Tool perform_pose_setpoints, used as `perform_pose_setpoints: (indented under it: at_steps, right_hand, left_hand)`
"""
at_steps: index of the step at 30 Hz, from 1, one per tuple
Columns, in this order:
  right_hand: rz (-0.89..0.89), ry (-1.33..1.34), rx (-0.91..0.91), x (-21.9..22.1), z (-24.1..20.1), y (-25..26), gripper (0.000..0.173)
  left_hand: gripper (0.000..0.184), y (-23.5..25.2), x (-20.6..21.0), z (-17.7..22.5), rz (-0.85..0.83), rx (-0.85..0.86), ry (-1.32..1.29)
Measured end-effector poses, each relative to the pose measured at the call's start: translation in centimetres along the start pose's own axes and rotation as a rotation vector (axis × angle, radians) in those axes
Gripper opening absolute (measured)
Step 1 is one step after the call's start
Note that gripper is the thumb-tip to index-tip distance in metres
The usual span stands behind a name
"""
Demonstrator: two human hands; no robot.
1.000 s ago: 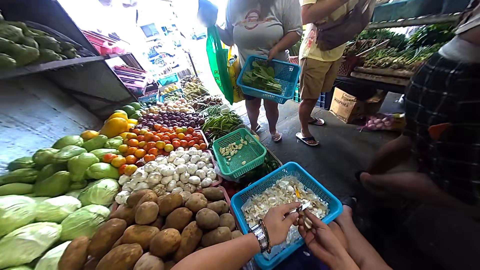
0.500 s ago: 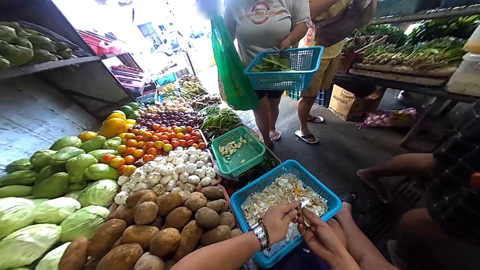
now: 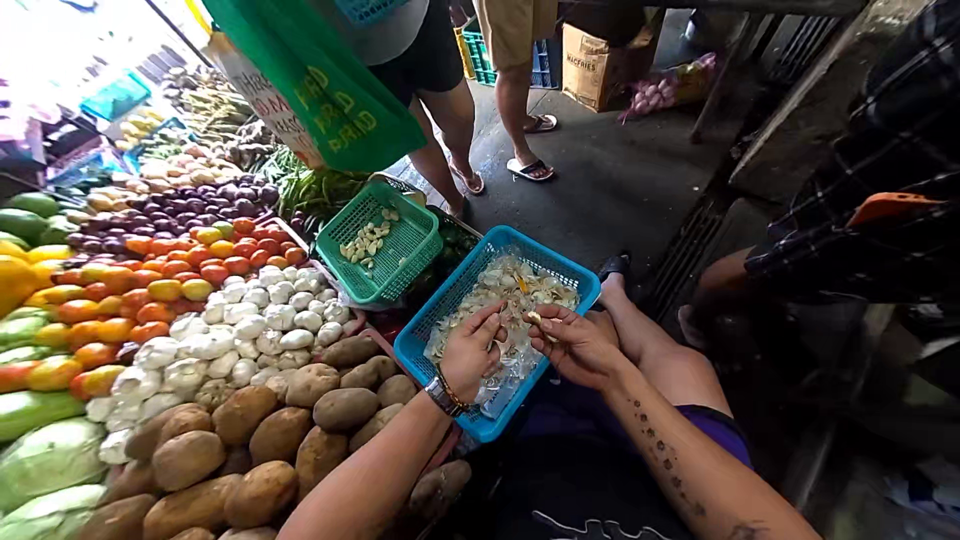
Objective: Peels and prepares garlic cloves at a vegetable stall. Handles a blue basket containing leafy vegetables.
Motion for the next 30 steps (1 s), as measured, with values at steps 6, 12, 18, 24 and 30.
perform_pose_setpoints:
  at_steps: [6, 12, 18, 24, 30]
  right_hand:
    - [0.084, -0.095, -0.08, 1.7, -1.2, -0.1, 0.02]
    - [0.04, -0.181, -0.144, 1.6, -0.5, -0.6, 0.021]
    - [0.061, -0.181, -0.106, 2.1, -1.3, -2.3, 0.019]
    - [0.029, -0.167, -0.118, 3.1, -1.6, -4.3, 0.018]
    - [0.041, -0.132, -0.151, 3.7, -1.5, -5.5, 0.014]
  left_hand:
    - [0.052, -0.4, 0.1, 1.4, -0.095, 0.167, 0.235]
    - [0.045, -1.7, 0.6, 2.2, -0.347, 0.327, 0.21]
    - [0.041, -2.7, 1.3, 2.8, -0.365, 0.37, 0.361]
    - [0.04, -3.7, 2.1, 3.6, -0.412, 0.372, 0.19]
    - [0.037, -4.2, 3.1, 4.0, -0.392, 0.443, 0.269]
Point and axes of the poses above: each hand's wrist, its own y-axis towards the middle knuckle, its own x-axis out of the palm, z = x × y, the point moved 1 cm from there along y, towards the middle knuckle, and after that the axes turned 9 degrees about x, right-handed, at the moved point
